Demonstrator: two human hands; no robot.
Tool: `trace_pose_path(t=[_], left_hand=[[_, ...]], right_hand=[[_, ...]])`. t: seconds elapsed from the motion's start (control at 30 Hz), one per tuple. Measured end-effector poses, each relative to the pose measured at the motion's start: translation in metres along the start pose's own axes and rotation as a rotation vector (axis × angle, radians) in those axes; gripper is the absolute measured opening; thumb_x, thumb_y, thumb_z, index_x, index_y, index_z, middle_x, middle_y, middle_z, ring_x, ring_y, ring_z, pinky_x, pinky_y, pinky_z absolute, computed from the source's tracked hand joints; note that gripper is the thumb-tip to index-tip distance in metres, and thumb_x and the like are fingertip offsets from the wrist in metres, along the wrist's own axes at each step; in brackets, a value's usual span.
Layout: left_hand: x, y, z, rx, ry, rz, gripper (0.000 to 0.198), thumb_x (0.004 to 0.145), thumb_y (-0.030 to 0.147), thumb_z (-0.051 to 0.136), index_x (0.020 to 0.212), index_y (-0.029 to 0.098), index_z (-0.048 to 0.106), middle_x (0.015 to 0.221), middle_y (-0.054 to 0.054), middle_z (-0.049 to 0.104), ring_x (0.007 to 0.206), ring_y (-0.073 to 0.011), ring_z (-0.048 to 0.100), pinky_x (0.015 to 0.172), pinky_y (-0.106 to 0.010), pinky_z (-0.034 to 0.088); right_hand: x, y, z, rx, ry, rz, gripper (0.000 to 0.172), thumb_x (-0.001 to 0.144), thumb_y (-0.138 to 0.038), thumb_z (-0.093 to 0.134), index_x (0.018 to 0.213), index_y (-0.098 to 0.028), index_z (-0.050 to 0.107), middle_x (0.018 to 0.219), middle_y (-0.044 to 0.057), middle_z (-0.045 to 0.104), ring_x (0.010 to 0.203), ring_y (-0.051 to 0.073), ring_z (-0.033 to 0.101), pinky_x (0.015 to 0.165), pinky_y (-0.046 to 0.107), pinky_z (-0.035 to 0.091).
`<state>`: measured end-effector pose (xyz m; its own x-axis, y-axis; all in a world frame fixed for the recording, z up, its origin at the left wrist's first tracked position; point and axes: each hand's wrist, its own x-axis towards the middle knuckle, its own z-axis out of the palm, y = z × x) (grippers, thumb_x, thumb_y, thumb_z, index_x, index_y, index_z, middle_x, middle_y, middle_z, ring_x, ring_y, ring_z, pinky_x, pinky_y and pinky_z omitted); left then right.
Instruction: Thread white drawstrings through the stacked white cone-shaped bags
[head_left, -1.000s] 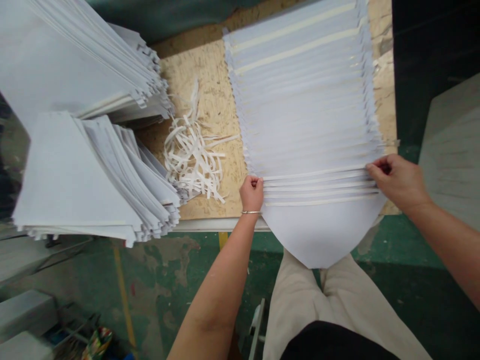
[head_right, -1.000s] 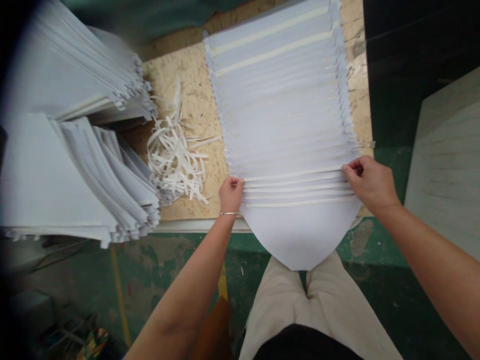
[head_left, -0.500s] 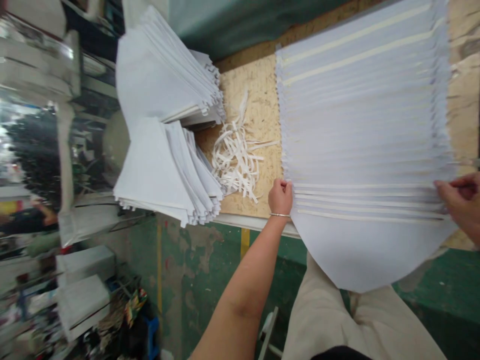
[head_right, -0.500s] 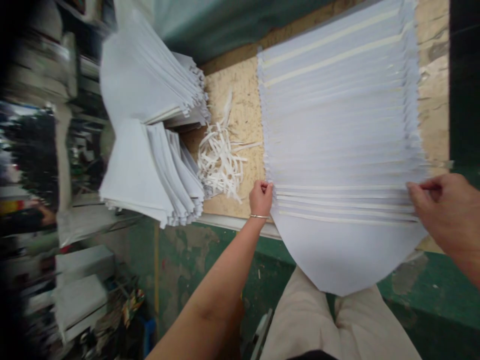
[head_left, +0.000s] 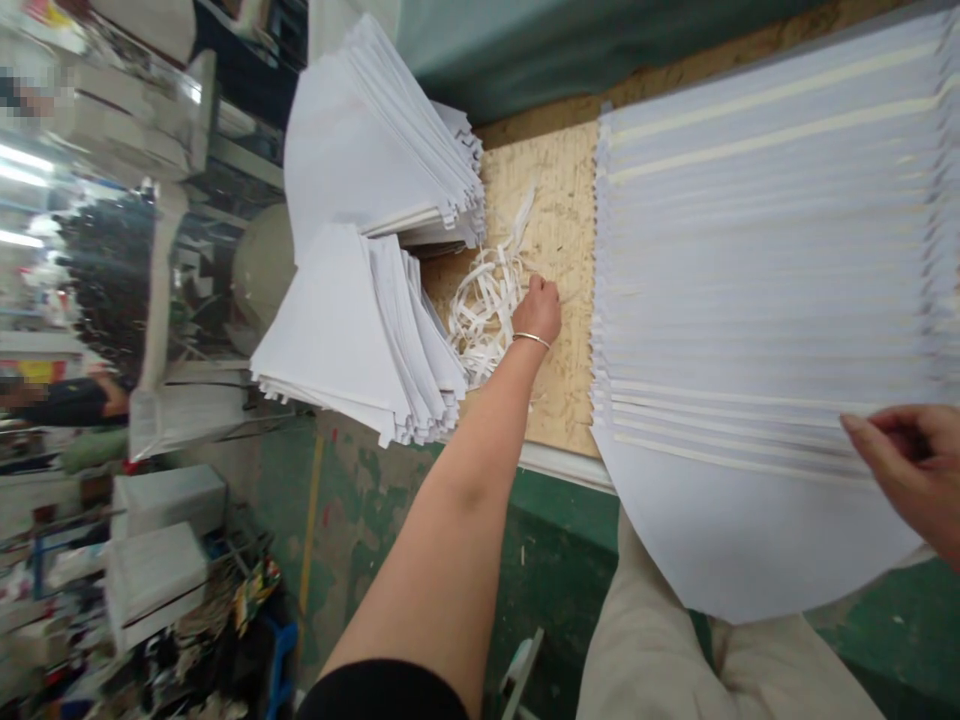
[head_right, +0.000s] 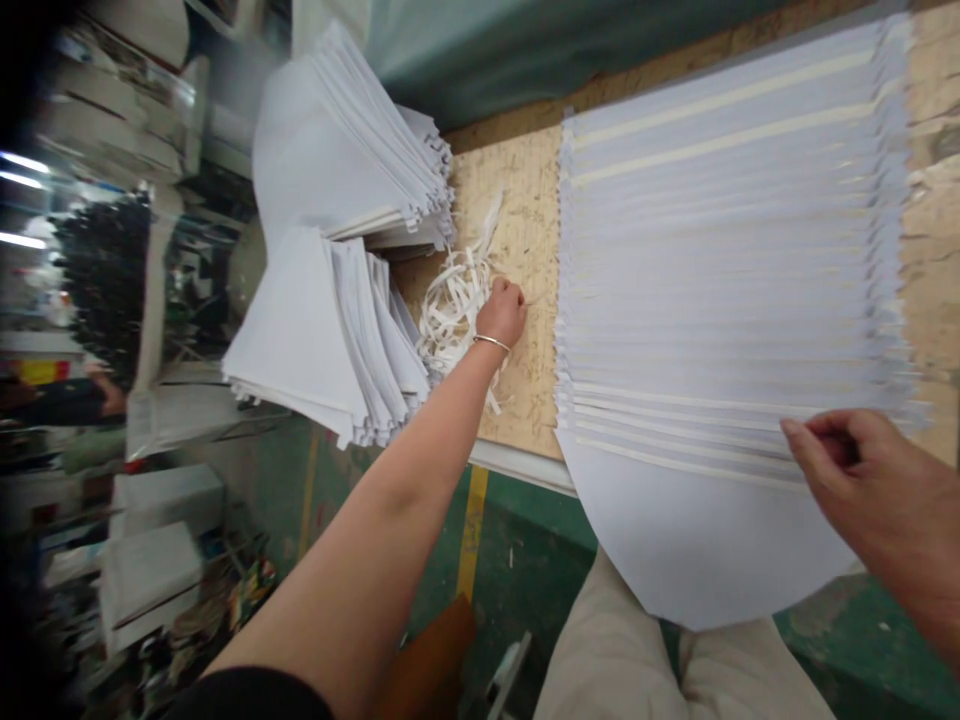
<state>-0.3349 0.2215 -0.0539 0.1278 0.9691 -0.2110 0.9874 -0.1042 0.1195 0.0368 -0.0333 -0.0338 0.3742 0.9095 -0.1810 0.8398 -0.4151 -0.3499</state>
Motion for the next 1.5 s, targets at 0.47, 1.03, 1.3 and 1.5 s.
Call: trace_pose_path(t=[0.47, 1.03, 1.3, 1.5], left_hand=[[-0.161, -0.007, -0.020, -0.271, -0.185, 0.268, 0.011, 0.093, 0.026, 0.047, 0.093, 0.023, 0.057, 0.085, -0.004, 0.064, 0.078, -0.0162, 0.059, 0.070, -0.026, 0.042], [-0.164, -0.096, -0.003, -0.190, 0.025, -0.006, 0.054, 0.081, 0.006, 0.041, 0.132, 0.021, 0.052, 0.138, -0.011, 0.053, 0.127, -0.0231, 0.051, 0.106, -0.038, 0.043], [-0.203, 0.061, -0.023, -0.658, -0.223, 0.460, 0.033, 0.090, 0.027, 0.052, 0.120, 0.027, 0.065, 0.115, -0.007, 0.069, 0.115, -0.0205, 0.059, 0.105, -0.036, 0.043], [-0.172, 0.073, 0.001, -0.839, -0.472, 0.228, 0.021, 0.087, 0.032, 0.055, 0.080, 0.020, 0.071, 0.079, -0.004, 0.071, 0.079, -0.0164, 0.064, 0.076, -0.027, 0.051]], right_hand=[[-0.020, -0.183, 0.044, 0.436, -0.221, -0.601, 0.042, 0.098, -0.030, 0.041, 0.139, -0.025, 0.048, 0.140, 0.009, 0.049, 0.120, 0.025, 0.053, 0.095, 0.039, 0.047], [-0.055, -0.094, 0.009, 0.282, -0.478, -0.527, 0.028, 0.098, -0.039, 0.043, 0.095, -0.025, 0.068, 0.085, 0.003, 0.066, 0.078, 0.019, 0.061, 0.069, 0.031, 0.042], [-0.060, -0.112, 0.008, 0.498, -0.460, -0.414, 0.026, 0.097, -0.036, 0.047, 0.099, -0.024, 0.070, 0.090, 0.003, 0.067, 0.082, 0.018, 0.062, 0.073, 0.029, 0.046], [-0.024, -0.055, -0.010, 0.414, -0.269, -0.032, 0.027, 0.086, -0.047, 0.061, 0.084, -0.021, 0.069, 0.074, 0.000, 0.066, 0.067, 0.015, 0.058, 0.063, 0.026, 0.041]])
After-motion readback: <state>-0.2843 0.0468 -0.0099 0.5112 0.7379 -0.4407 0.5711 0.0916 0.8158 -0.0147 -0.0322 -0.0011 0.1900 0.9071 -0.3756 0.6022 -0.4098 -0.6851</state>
